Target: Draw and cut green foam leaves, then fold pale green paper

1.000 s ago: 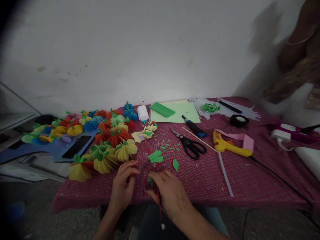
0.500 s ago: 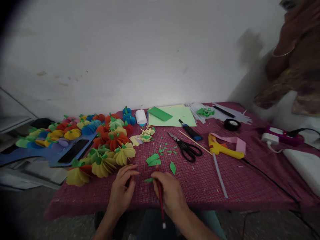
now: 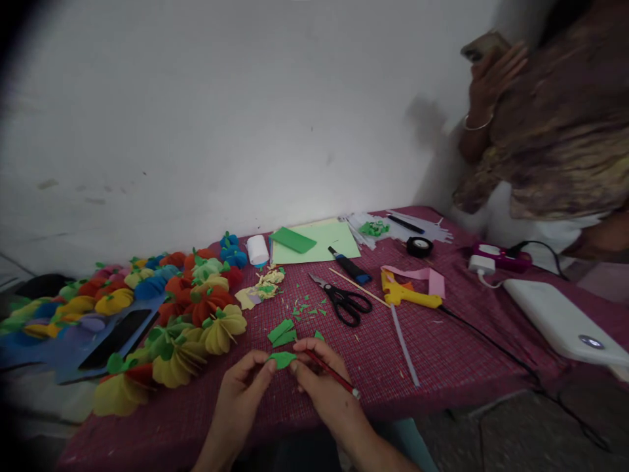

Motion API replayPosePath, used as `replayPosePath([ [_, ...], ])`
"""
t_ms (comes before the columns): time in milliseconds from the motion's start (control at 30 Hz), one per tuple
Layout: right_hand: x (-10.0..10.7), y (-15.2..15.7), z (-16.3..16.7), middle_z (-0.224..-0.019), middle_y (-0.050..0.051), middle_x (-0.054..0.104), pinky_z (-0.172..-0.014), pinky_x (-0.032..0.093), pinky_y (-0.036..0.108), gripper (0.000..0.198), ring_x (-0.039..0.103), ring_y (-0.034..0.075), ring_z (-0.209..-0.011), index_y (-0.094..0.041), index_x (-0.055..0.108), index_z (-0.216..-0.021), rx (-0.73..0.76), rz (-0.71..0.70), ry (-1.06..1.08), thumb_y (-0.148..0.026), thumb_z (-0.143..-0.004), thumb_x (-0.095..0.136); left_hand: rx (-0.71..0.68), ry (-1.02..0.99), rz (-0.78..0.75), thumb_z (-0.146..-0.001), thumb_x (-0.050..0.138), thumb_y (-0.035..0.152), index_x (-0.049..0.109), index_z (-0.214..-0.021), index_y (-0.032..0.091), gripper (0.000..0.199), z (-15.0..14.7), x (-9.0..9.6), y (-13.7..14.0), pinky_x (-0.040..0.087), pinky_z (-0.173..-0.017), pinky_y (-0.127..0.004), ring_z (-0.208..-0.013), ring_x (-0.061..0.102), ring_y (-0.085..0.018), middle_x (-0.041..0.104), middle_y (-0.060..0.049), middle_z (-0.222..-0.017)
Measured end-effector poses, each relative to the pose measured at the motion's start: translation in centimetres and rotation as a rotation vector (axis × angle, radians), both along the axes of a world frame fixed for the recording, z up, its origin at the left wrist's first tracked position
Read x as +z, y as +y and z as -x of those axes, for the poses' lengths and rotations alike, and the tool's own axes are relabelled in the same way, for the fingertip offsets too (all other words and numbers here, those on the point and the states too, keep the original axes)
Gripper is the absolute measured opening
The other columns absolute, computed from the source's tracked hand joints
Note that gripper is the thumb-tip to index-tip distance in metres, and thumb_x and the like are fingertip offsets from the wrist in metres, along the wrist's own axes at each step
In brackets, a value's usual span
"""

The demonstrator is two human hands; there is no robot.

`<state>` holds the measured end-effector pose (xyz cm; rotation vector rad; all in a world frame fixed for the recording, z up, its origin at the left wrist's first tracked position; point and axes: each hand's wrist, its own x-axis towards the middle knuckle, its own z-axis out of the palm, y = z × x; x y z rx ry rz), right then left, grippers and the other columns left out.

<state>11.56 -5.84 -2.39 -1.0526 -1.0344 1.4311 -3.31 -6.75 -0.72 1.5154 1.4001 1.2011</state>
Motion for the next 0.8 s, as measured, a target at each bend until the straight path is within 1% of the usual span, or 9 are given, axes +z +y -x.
replayPosePath([
  [133, 0.4, -0.4, -1.9, -0.094, 0.004, 0.063, -0.075, 0.046, 0.026, 0.025, 0.060, 0.017, -0.086, -0.022, 0.054, -0.101, 0.053, -0.189, -0.121, -0.024, -0.077, 0.060, -0.156, 0.160, 0.000, -0.080, 0.055, 0.032, 0.057, -0.065, 0.016, 0.021, 0.1, 0.2, 0.5, 0.037, -0.054, -0.019, -0.057, 0.048, -0.012, 0.053, 0.002, -0.059],
  [267, 0.6, -0.7, -3.3, -0.082, 0.002, 0.060, -0.064, 0.043, 0.023, 0.014, 0.057, 0.014, -0.074, -0.020, 0.056, -0.092, 0.190, -0.293, -0.257, -0.021, -0.078, 0.059, -0.356, 0.375, -0.007, -0.081, 0.053, 0.024, 0.062, -0.069, 0.017, 0.016, -0.5, 0.3, 0.6, 0.039, -0.060, -0.019, -0.064, 0.055, -0.013, 0.061, 0.001, -0.066],
  [400, -0.2, -0.3, -4.4, -0.074, -0.001, 0.055, -0.055, 0.038, 0.020, 0.012, 0.050, 0.011, -0.064, -0.019, 0.055, -0.092, 0.270, -0.332, -0.298, -0.022, -0.080, 0.056, -0.430, 0.448, -0.033, -0.082, 0.053, 0.023, 0.063, -0.073, 0.018, 0.014, -1.2, 0.4, 1.5, 0.040, -0.061, -0.019, -0.065, 0.057, -0.014, 0.064, 0.001, -0.070],
  [467, -0.8, 0.4, -5.3, -0.072, -0.002, 0.052, -0.053, 0.037, 0.019, 0.011, 0.047, 0.011, -0.062, -0.020, 0.054, -0.093, 0.236, -0.360, -0.298, -0.023, -0.083, 0.053, -0.411, 0.441, -0.056, -0.084, 0.051, 0.025, 0.063, -0.077, 0.019, 0.015, -0.9, 0.6, 2.5, 0.041, -0.063, -0.020, -0.068, 0.058, -0.014, 0.064, 0.000, -0.072],
  [533, -1.1, 1.5, -6.3, -0.071, -0.002, 0.051, -0.054, 0.038, 0.020, 0.010, 0.047, 0.011, -0.061, -0.020, 0.052, -0.092, 0.140, -0.380, -0.330, -0.025, -0.085, 0.051, -0.331, 0.432, -0.103, -0.088, 0.047, 0.029, 0.062, -0.083, 0.019, 0.019, -0.4, 0.9, 4.0, 0.042, -0.064, -0.021, -0.071, 0.058, -0.016, 0.063, -0.001, -0.075],
  [567, -1.2, 2.2, -6.8, -0.072, -0.001, 0.052, -0.056, 0.038, 0.021, 0.009, 0.048, 0.012, -0.062, -0.019, 0.052, -0.092, 0.080, -0.385, -0.376, -0.026, -0.085, 0.050, -0.279, 0.432, -0.132, -0.089, 0.045, 0.030, 0.061, -0.085, 0.018, 0.020, -0.1, 1.0, 4.7, 0.043, -0.064, -0.022, -0.070, 0.058, -0.016, 0.063, -0.001, -0.076],
  [633, -1.1, 3.8, -7.6, -0.071, -0.001, 0.053, -0.056, 0.039, 0.021, 0.008, 0.049, 0.012, -0.061, -0.019, 0.052, -0.090, -0.023, -0.435, -0.501, -0.025, -0.085, 0.050, -0.251, 0.469, -0.160, -0.089, 0.045, 0.029, 0.060, -0.094, 0.018, 0.019, 0.2, 1.1, 6.1, 0.045, -0.067, -0.024, -0.077, 0.059, -0.017, 0.064, -0.003, -0.085],
  [700, -0.8, 5.4, -7.9, -0.069, -0.002, 0.054, -0.055, 0.038, 0.022, 0.007, 0.048, 0.012, -0.058, -0.019, 0.053, -0.088, -0.057, -0.484, -0.602, -0.023, -0.083, 0.051, -0.278, 0.542, -0.203, -0.088, 0.046, 0.024, 0.060, -0.097, 0.018, 0.018, 0.0, 1.0, 7.0, 0.045, -0.076, -0.028, -0.085, 0.059, -0.019, 0.064, -0.005, -0.092],
  [800, -0.5, 7.6, -7.4, -0.066, -0.001, 0.055, -0.053, 0.036, 0.022, 0.009, 0.048, 0.012, -0.055, -0.019, 0.055, -0.089, -0.067, -0.559, -0.717, -0.020, -0.081, 0.051, -0.386, 0.692, -0.271, -0.087, 0.043, 0.015, 0.062, -0.098, 0.019, 0.022, -1.3, 0.6, 7.2, 0.044, -0.085, -0.034, -0.092, 0.058, -0.020, 0.065, -0.005, -0.096],
])
